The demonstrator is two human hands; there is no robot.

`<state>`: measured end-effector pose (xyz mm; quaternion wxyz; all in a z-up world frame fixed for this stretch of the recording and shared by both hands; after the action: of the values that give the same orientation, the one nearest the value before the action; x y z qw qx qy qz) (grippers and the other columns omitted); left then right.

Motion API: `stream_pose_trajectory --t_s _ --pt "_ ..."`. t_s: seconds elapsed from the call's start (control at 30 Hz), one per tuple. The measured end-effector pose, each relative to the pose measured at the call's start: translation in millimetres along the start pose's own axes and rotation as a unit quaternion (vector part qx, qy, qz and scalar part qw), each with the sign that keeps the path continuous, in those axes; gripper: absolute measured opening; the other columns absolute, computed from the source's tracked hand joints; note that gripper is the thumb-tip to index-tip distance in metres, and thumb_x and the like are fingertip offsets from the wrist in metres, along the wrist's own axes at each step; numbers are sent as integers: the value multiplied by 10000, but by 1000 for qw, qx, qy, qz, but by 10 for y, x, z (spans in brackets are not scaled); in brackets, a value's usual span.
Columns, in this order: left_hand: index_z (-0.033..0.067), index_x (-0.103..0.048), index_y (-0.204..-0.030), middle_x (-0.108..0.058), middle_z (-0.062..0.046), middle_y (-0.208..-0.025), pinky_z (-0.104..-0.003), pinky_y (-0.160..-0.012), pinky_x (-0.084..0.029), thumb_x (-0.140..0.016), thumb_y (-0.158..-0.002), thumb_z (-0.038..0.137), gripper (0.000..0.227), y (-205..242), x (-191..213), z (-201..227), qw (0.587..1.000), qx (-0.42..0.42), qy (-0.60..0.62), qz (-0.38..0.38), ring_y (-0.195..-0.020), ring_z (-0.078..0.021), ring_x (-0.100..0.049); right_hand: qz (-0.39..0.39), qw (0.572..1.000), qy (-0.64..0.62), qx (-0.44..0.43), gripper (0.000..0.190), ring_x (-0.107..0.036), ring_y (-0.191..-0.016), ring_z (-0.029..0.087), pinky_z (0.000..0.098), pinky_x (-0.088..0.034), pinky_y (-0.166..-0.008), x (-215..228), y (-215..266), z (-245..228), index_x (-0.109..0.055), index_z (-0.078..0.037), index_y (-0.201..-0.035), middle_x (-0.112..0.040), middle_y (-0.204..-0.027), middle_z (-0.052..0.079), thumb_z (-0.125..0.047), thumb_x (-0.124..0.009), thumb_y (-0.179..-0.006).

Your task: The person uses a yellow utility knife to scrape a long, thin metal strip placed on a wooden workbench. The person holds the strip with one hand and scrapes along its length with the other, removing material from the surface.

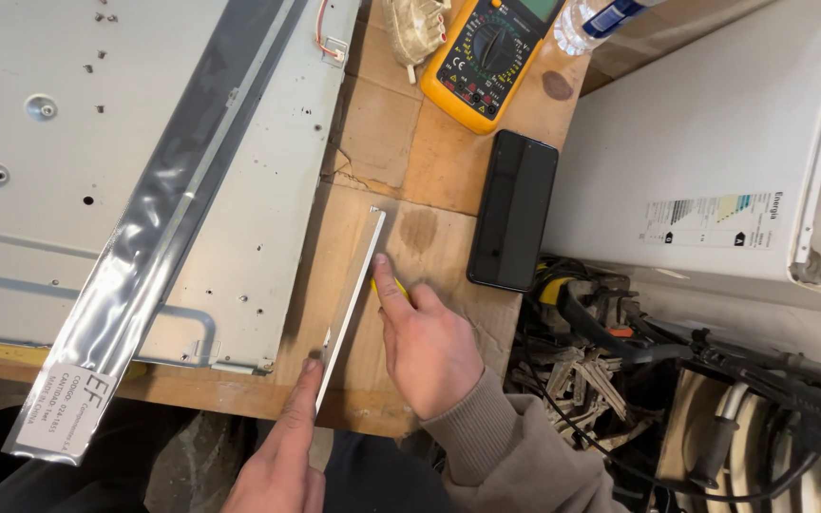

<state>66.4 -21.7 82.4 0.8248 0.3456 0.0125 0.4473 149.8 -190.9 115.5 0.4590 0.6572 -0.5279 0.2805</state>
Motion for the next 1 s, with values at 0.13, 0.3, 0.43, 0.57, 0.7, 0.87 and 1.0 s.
stream_pose_trajectory --t_s 0.13,0.3,0.43,0.57,0.7,0.87,1.0 --pt "210 -145 -1638 -318 -158 -1673 -318 -866 -583 -495 -757 -165 1019 -18 -32 0 1000 6 12 -18 -1266 -352 -637 -2 1000 14 15 638 -631 -671 361 458 -547 -624 -10 42 -8 -422 -115 -1555 -578 -895 147 -126 -608 -944" --pt "174 -191 -1631 -415 -212 -1603 -372 -946 -533 -476 -685 -189 1052 -9 21 26 997 -69 -14 40 -1275 -419 -610 76 992 -90 44 576 -639 -712 351 448 -550 -666 104 105 23 -460 -127 -1550 -580 -867 157 -122 -584 -988" --pt "246 -160 -1642 -394 -151 -1634 -345 -886 -580 -481 -746 -145 1029 -34 -27 -57 1000 11 -8 -9 -1187 -327 -664 75 995 -64 11 575 -629 -697 366 469 -534 -655 88 5 20 -475 -137 -1538 -575 -836 167 -136 -603 -977" --pt "254 -209 -1636 -490 -190 -1554 -348 -929 -542 -503 -713 -158 1053 -33 14 -49 999 2 -21 24 -1192 -368 -662 61 997 -37 -8 575 -623 -666 356 455 -537 -632 83 -49 5 -473 -145 -1534 -579 -837 156 -141 -604 -974" --pt "285 -191 -1641 -508 -189 -1537 -306 -822 -584 -515 -753 -133 1033 -41 25 -124 999 43 14 -5 -1006 -277 -777 60 998 -26 18 559 -628 -660 325 422 -544 -629 115 -26 -28 -487 -154 -1528 -577 -842 132 -135 -599 -980" --pt "292 -179 -1660 -536 -154 -1528 -289 -778 -594 -507 -791 -117 1015 -50 4 -154 996 79 18 -35 -799 -224 -787 46 998 -19 38 579 -624 -658 325 421 -543 -626 113 -23 -30 -483 -143 -1531 -571 -849 133 -129 -610 -966" --pt "186 -184 -1627 -452 -210 -1582 -285 -709 -596 -476 -754 -162 984 -55 44 12 998 -18 54 -8 -853 -215 -803 27 997 -39 63 590 -625 -677 334 425 -539 -638 145 7 -66 -493 -131 -1531 -580 -853 128 -116 -619 -955"
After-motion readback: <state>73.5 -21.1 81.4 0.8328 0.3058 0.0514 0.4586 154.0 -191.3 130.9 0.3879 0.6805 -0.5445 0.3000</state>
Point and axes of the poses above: each hand's wrist, its own y-axis away from the middle knuckle, its own x-axis out of the back of the hand, z = x × y, the point moved 9 cm from there along -y, towards the middle knuckle
